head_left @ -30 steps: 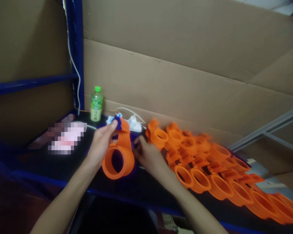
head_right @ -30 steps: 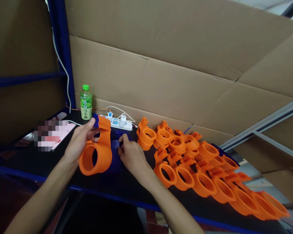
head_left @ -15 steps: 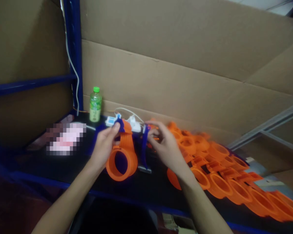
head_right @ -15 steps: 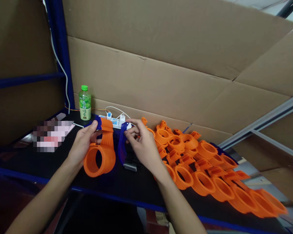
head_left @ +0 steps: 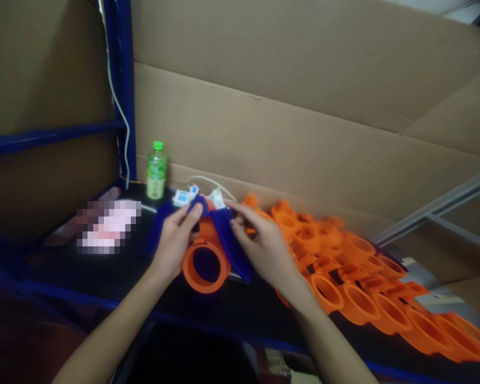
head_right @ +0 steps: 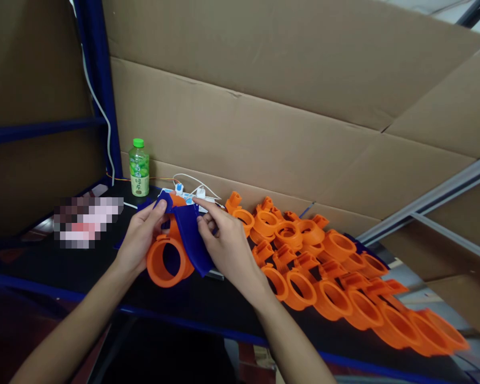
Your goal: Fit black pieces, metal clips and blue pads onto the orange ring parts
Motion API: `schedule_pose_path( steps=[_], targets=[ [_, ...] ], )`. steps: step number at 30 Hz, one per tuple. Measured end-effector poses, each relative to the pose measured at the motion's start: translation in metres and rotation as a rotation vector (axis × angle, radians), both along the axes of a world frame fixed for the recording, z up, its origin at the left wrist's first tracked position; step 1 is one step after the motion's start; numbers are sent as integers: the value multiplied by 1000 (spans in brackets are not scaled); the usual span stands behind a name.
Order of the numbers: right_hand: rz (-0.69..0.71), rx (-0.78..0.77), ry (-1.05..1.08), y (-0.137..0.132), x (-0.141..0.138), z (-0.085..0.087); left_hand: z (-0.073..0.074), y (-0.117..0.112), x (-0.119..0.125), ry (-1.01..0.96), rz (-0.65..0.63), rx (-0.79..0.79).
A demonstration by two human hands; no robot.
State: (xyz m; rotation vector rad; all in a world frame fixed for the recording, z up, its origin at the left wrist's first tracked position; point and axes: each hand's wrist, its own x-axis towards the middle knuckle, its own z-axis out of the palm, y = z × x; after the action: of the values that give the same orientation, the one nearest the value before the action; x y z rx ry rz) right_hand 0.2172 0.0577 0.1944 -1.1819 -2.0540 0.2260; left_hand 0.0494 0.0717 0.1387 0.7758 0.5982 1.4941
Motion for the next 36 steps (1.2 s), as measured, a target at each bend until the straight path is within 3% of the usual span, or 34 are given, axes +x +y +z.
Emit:
schedule_pose_path(
  steps=[7, 13, 21, 36],
  targets=[
    [-110, -7, 72, 9, 12, -1, 0, 0, -1, 1, 15, -14],
    [-277, 378, -88, 7, 13, 5, -2, 0, -1, -6, 60, -1],
    [-61, 391, -184, -12, -8, -13, -4, 2, 1, -2, 134, 76],
    [-117, 675, -289, -20, -9, -6, -2, 0, 1, -54, 170, 108]
  ],
)
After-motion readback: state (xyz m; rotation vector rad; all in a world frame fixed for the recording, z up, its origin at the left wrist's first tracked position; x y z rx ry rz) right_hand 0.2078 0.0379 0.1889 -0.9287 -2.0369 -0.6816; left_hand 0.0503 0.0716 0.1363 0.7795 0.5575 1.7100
